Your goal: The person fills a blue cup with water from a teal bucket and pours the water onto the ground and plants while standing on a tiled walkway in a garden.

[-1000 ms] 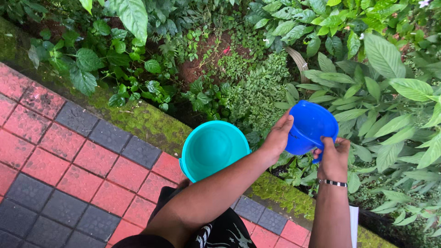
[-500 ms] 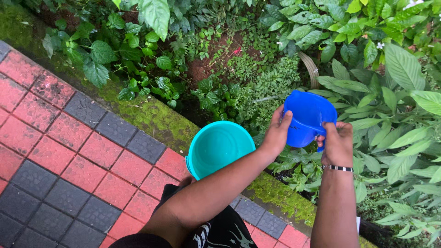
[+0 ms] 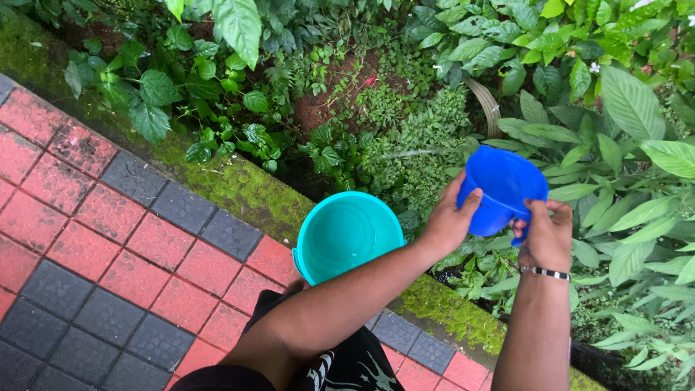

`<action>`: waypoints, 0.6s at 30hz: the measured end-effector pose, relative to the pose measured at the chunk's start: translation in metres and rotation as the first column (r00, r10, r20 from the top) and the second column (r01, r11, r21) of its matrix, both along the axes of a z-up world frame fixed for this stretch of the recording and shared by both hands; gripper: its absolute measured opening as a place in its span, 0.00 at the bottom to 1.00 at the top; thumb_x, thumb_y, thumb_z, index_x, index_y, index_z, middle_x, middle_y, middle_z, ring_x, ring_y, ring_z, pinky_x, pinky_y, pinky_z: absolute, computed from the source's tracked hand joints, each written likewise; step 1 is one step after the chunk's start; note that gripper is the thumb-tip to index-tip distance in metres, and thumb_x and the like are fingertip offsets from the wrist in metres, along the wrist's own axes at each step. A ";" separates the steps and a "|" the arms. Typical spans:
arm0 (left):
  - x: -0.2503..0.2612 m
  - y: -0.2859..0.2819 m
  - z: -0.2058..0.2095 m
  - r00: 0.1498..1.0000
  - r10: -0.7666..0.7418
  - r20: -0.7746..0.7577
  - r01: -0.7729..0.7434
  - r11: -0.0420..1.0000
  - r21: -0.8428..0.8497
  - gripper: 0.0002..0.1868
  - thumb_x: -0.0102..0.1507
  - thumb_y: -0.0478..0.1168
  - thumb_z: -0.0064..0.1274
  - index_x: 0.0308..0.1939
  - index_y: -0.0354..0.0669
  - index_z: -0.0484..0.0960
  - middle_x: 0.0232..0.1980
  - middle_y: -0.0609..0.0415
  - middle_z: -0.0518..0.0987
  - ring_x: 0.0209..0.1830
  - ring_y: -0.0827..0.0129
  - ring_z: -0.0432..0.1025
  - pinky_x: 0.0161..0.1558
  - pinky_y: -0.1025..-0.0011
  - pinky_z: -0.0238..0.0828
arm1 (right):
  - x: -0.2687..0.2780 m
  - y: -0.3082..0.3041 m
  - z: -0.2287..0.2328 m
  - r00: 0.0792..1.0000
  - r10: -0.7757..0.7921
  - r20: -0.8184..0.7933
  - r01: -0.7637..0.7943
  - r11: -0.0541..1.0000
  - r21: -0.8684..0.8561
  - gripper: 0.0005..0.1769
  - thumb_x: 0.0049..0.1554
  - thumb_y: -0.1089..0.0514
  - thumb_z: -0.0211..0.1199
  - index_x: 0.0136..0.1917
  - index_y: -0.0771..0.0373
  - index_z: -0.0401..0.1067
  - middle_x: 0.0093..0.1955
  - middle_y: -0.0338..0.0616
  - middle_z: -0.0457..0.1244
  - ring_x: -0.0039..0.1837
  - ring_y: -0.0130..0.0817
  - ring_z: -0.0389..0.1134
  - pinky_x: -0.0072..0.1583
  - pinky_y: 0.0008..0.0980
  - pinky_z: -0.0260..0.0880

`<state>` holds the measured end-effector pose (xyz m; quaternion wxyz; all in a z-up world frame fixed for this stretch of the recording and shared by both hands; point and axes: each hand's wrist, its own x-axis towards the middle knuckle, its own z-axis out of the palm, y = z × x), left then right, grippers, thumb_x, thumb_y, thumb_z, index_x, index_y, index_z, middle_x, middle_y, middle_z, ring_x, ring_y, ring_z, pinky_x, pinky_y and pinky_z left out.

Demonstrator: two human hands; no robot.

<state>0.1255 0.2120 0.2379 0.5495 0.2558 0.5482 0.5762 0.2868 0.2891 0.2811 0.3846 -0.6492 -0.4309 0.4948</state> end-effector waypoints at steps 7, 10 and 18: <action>0.034 0.004 -0.022 0.994 -0.063 -0.085 0.068 0.996 0.050 0.35 0.69 0.52 0.47 0.76 0.39 0.62 0.74 0.37 0.68 0.72 0.49 0.65 0.70 0.60 0.60 | 0.044 -0.013 -0.010 0.998 -0.056 -0.022 0.056 0.998 0.033 0.15 0.63 0.65 0.61 0.57 0.63 0.56 0.39 0.41 0.60 0.32 0.26 0.60 0.33 0.26 0.60; 0.039 0.002 -0.025 0.986 -0.119 -0.120 0.121 0.993 0.009 0.33 0.69 0.51 0.48 0.75 0.39 0.65 0.71 0.37 0.71 0.70 0.49 0.67 0.69 0.60 0.62 | 0.059 -0.018 -0.015 0.997 -0.080 0.010 0.080 0.997 0.022 0.15 0.64 0.65 0.61 0.56 0.64 0.56 0.39 0.42 0.61 0.32 0.27 0.61 0.33 0.26 0.60; 0.049 -0.001 -0.035 0.972 -0.171 -0.162 0.180 0.983 0.043 0.35 0.68 0.48 0.49 0.76 0.37 0.61 0.73 0.35 0.68 0.72 0.47 0.65 0.70 0.59 0.60 | 0.075 -0.024 -0.022 0.997 -0.080 0.001 0.080 0.997 0.008 0.14 0.65 0.63 0.61 0.55 0.64 0.57 0.36 0.42 0.60 0.31 0.27 0.60 0.33 0.25 0.60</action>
